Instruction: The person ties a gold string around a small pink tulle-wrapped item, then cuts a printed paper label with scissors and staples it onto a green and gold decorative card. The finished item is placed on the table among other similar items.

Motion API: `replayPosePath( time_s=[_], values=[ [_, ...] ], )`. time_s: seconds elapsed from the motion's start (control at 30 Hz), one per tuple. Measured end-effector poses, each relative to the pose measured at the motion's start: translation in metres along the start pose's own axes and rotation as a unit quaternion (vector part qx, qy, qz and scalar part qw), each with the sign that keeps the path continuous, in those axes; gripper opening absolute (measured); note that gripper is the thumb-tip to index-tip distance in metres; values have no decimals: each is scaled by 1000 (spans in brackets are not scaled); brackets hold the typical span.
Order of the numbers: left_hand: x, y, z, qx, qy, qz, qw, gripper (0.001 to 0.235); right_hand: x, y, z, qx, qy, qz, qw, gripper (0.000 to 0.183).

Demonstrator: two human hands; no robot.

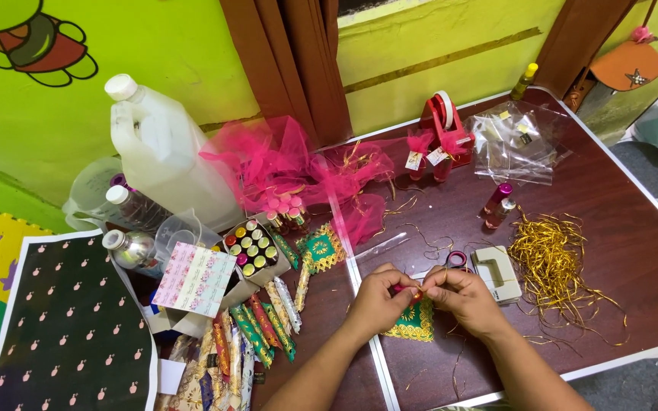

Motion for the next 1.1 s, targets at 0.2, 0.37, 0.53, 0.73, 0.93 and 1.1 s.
replayPosePath(
  time_s=[0.2,0.37,0.53,0.73,0.93,1.1],
  values=[
    [0,-2,-4,-14,-2,2,1000,7,-4,-15,-50,-278,140,-16,950,5],
    [-3,1,7,-2,-77,30,997,6,-7,-17,-57,-324,165,38,931,5],
    [-6,4,17,-10,-134,61,989,8,-10,-4,-47,-325,178,128,920,11],
    [-10,6,24,-9,-142,68,988,7,-17,1,-33,-404,184,201,873,7],
    [-7,0,15,16,-63,18,998,6,-24,-17,-32,-406,204,169,874,14],
    [-8,2,20,44,-80,43,995,3,-29,-16,-29,-374,216,196,881,17]
  ],
)
Point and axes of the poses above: each hand's wrist, its own x-axis towards the middle knuckle, its own y-axis out of the back of the hand, z = x × y, the point moved 10 cm from there along x, towards the middle knuckle, and after that the axes turned 3 degrees about z, right-handed, at the moved point
